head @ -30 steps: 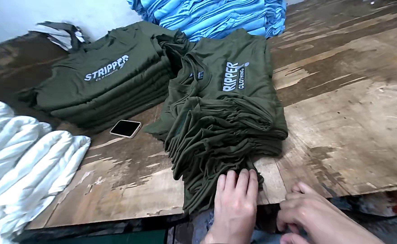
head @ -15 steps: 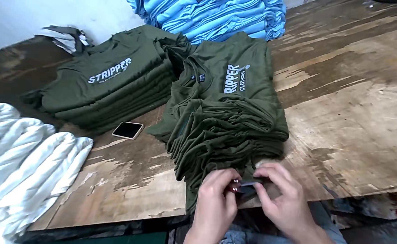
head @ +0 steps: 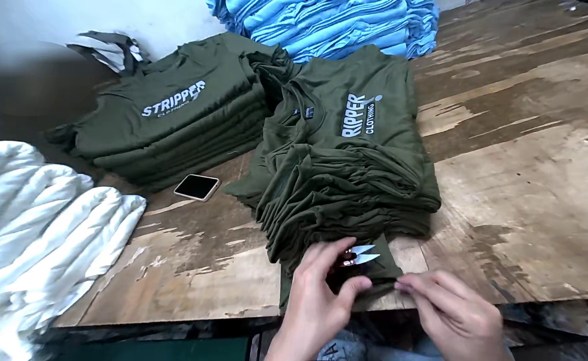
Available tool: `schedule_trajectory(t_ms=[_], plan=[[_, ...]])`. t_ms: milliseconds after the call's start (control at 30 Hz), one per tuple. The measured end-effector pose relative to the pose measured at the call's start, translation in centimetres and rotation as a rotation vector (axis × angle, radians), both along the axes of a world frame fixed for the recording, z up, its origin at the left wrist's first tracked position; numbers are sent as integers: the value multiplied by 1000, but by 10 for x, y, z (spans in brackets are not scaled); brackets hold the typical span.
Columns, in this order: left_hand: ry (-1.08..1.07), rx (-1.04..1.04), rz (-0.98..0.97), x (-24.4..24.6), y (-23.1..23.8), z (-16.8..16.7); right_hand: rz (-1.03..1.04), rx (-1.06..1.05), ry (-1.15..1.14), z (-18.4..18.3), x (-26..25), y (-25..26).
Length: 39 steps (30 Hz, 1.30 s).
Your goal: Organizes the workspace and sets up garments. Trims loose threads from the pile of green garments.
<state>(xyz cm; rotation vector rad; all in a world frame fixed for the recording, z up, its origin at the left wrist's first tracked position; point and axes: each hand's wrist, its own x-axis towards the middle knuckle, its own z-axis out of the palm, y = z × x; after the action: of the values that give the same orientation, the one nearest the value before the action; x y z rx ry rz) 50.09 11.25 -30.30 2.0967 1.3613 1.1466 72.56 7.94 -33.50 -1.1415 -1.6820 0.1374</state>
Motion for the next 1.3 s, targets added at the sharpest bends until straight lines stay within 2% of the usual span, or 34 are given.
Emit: schedule_trajectory(t_ms=[167, 300, 400, 533, 600, 667, 733, 833, 967, 1033, 1100, 1200, 1300], plan=[[246, 565, 32, 16, -19, -19, 49, -63, 57, 3, 0, -20], [399, 721, 31, 27, -13, -24, 51, -18, 81, 0, -11, -18], [368, 668, 76, 26, -8, -23, 37, -34, 52, -1, -6, -19], [401, 383, 67, 24, 0, -15, -59, -91, -222, 4, 13, -15], [387, 356, 42, 20, 8, -8, -105, -88, -331, 3, 12, -7], [329, 385, 29, 7, 15, 0, -88, -70, -344, -1, 8, 3], [347, 451, 72, -9, 26, 6, 15, -12, -276, -5, 10, 9], [372, 435, 157, -21, 31, 10, 339, -9, -317, 13, 36, 6], [433, 205, 280, -1, 8, 18, 534, -365, -650, 46, 75, -13], [460, 287, 343, 12, 3, 11, 478, -483, -767, 53, 73, -20], [465, 413, 358, 20, 2, -2, 325, -484, -754, 54, 61, -24], [400, 381, 183, 17, -6, -16, 29, -308, -543, 39, 38, -21], [341, 299, 27, 4, -17, -22, -103, -196, -400, 23, 11, -10]])
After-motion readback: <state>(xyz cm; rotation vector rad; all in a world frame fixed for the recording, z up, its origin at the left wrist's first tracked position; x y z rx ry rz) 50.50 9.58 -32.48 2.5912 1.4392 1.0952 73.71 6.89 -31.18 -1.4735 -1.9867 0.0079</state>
